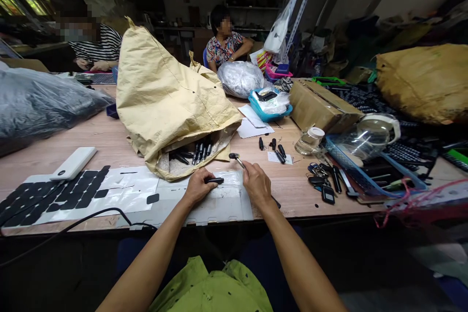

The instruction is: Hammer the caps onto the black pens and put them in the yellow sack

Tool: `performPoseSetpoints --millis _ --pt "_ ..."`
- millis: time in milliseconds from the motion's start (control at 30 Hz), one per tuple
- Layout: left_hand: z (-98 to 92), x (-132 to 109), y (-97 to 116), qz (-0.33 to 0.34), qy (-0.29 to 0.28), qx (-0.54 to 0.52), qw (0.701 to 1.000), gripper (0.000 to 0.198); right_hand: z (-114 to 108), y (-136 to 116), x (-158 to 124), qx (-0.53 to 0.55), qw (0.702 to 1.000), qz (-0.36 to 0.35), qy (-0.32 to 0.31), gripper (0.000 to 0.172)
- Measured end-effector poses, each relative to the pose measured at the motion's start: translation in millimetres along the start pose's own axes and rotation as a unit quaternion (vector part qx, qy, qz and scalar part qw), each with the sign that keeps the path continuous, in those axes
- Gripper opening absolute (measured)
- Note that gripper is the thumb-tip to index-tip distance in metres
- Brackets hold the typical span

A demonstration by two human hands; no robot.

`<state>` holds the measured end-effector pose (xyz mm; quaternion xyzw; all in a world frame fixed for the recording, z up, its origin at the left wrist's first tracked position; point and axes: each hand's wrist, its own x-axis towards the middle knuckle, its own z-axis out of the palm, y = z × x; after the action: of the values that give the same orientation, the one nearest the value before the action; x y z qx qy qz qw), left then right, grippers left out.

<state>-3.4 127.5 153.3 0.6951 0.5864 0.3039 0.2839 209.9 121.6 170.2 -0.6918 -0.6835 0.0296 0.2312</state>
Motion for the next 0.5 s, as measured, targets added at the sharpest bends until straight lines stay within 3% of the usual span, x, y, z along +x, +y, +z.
performPoseSetpoints --millis 200,500 --pt "3.9 -5 1 0.035 0.007 0.049 0.998 0.02 24 22 31 -0.119 0.993 0.02 0.01 0.035" --pt "1.2 -9 -2 0.08 0.0 0.074 0.994 0.01 40 12 30 -0.157 0.986 0.011 0.053 0.037"
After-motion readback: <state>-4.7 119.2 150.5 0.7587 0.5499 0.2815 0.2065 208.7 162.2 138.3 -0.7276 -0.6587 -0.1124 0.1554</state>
